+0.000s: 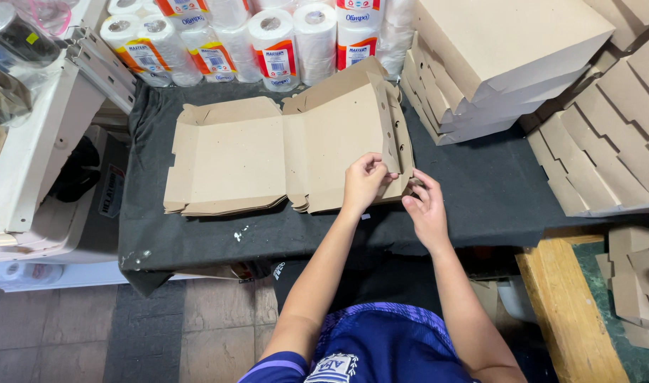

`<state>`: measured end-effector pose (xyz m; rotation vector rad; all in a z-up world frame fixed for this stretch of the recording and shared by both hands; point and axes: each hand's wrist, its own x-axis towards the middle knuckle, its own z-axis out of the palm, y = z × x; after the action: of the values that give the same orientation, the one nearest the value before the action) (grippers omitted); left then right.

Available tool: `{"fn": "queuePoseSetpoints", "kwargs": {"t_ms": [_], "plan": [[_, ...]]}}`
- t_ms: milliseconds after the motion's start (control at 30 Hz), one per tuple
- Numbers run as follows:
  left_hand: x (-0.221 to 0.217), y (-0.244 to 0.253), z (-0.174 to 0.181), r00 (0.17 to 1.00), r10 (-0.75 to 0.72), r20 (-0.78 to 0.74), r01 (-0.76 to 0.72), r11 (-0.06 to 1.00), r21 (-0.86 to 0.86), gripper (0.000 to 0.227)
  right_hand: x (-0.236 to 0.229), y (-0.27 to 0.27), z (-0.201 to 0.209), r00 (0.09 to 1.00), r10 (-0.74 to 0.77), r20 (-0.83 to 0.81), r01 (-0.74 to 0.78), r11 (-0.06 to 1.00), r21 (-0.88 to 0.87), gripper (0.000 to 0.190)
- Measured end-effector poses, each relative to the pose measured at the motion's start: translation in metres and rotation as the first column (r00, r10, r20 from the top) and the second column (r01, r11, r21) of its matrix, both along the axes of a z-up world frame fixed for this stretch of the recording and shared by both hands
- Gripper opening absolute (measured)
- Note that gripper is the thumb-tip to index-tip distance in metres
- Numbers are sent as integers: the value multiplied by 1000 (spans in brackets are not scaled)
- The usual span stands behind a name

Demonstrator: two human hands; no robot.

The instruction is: The person assembles flat cardboard boxes by folding the sides and tucking the flaps into slots to form a rectangular shape. They repeat this process for several boxes, stacking the finished ones on the table.

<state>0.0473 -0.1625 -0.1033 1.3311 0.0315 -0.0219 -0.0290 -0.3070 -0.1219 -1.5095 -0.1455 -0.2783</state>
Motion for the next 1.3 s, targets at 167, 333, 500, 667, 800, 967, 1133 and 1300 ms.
{"fn": "queuePoseSetpoints", "kwargs": {"t_ms": [167, 333, 500, 667, 800, 967, 1133, 1300], "plan": [[-11, 10, 2, 1000, 12, 9, -12, 998, -69, 19, 5, 18, 14, 998, 5, 58, -1, 998, -67, 37], [-12, 23, -14, 999, 29, 44, -28, 1000, -4, 21, 9, 36, 28, 997, 5, 83, 6, 992, -128, 24], [-12, 25, -22, 997, 11, 72, -17, 997, 81, 20, 16, 45, 28, 992, -98, 79, 109, 983, -150, 21], [-24, 28, 0, 986, -12, 168, -38, 956, 291, 17, 22, 47, 30, 984, -165, 63, 174, 967, -186, 22], [-26, 29, -2, 983, -26, 181, -47, 921, 387, 18, 21, 49, 32, 985, -173, 18, 172, 960, -221, 23], [-40, 35, 20, 980, -41, 194, -45, 907, 419, 18, 22, 51, 31, 990, -144, -3, 141, 971, -192, 23], [-53, 40, 37, 972, -71, 224, -30, 909, 416, 19, 26, 50, 29, 994, -104, -18, 101, 983, -152, 23], [-55, 48, 36, 962, -75, 263, -24, 934, 355, 29, 23, 53, 31, 999, -51, -9, 50, 996, -73, 28]]}}
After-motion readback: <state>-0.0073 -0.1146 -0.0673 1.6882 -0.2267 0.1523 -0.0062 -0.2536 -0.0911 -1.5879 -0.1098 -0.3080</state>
